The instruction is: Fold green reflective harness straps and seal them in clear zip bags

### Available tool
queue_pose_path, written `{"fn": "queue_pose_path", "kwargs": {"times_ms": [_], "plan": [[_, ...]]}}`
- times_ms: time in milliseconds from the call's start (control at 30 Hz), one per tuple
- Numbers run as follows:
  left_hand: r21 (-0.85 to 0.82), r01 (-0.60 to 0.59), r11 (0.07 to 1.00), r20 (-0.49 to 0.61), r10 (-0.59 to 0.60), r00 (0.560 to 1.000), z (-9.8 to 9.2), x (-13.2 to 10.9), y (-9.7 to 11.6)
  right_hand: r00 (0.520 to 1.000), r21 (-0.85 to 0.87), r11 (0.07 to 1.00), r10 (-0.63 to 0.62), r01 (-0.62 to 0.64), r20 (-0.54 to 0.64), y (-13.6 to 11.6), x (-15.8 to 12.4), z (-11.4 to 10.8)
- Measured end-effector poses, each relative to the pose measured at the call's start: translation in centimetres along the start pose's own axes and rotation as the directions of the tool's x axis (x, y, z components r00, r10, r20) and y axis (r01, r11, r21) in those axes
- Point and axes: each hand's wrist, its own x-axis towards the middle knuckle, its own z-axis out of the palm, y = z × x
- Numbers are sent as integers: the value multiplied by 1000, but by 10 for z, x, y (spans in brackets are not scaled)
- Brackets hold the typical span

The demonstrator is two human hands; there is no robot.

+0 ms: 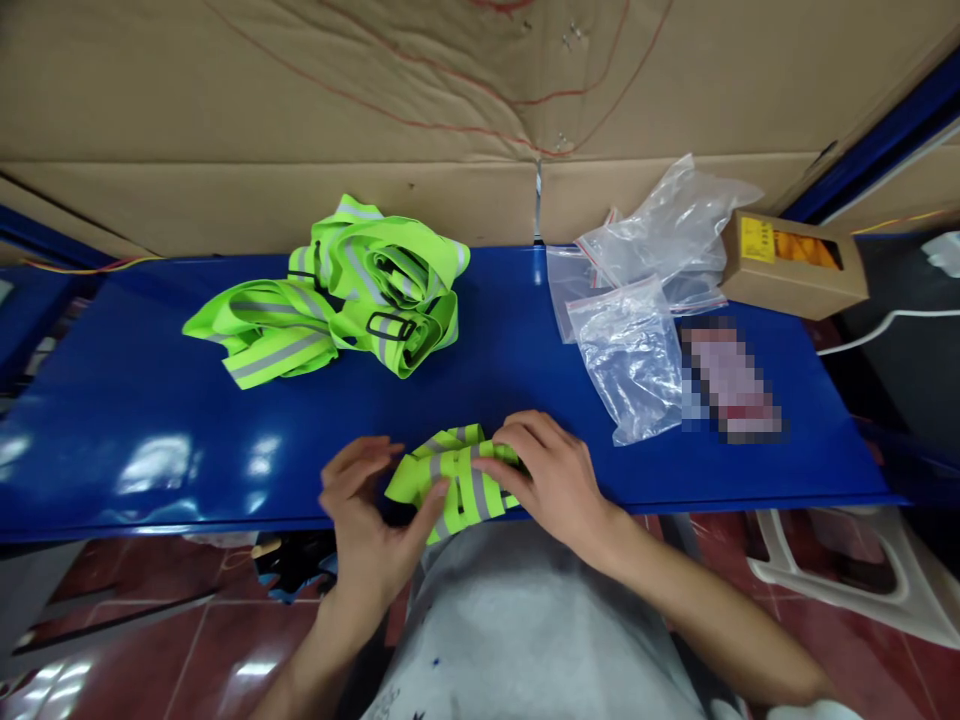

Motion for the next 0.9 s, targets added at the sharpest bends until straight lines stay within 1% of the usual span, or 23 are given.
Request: {"fn": "queue_pose_path", "kwargs": {"times_ms": [33,67,100,167,233,300,400,533,633,700,767,833,900], "plan": [[2,-30,1000,31,29,999,0,1,0,999,-32,998,-49,48,-23,-1,-3,0],[11,-53,999,67,53,996,-1,1,1,994,-72,992,-106,104,-22,-1,-7,0],[21,-62,998,92,60,994,-1,2,1,986,-109,980,-166,166,10,-1,-11,-1],[24,-40,999,91,37,995,-3,4,3,954,-155,947,-259,281,148,-1,-18,-2],[16,-8,1000,93,6,996,-4,6,4,917,-168,926,-282,337,283,0,-23,-2],[14,5,1000,100,-6,995,-3,9,4,903,-184,928,-245,324,354,0,-25,-1],[9,-4,1000,102,3,995,0,12,5,906,-208,932,-204,295,372,-1,-21,2],[-9,-25,1000,103,26,994,2,15,5,897,-214,925,-214,313,386,-2,-15,2],[-8,-17,1000,142,18,990,-2,17,4,890,-192,919,-253,343,380,-2,-13,2],[30,-61,998,185,54,981,-8,18,3,873,-187,897,-311,400,375,-1,-10,4],[70,-134,988,258,112,960,-17,18,1,851,-189,872,-357,452,386,-1,-6,6],[78,-187,979,361,147,921,-26,15,-1,836,-187,860,-376,476,399,0,-1,7],[90,-212,973,455,149,878,-31,10,-4,831,-194,855,-374,481,411,1,4,7]]}}
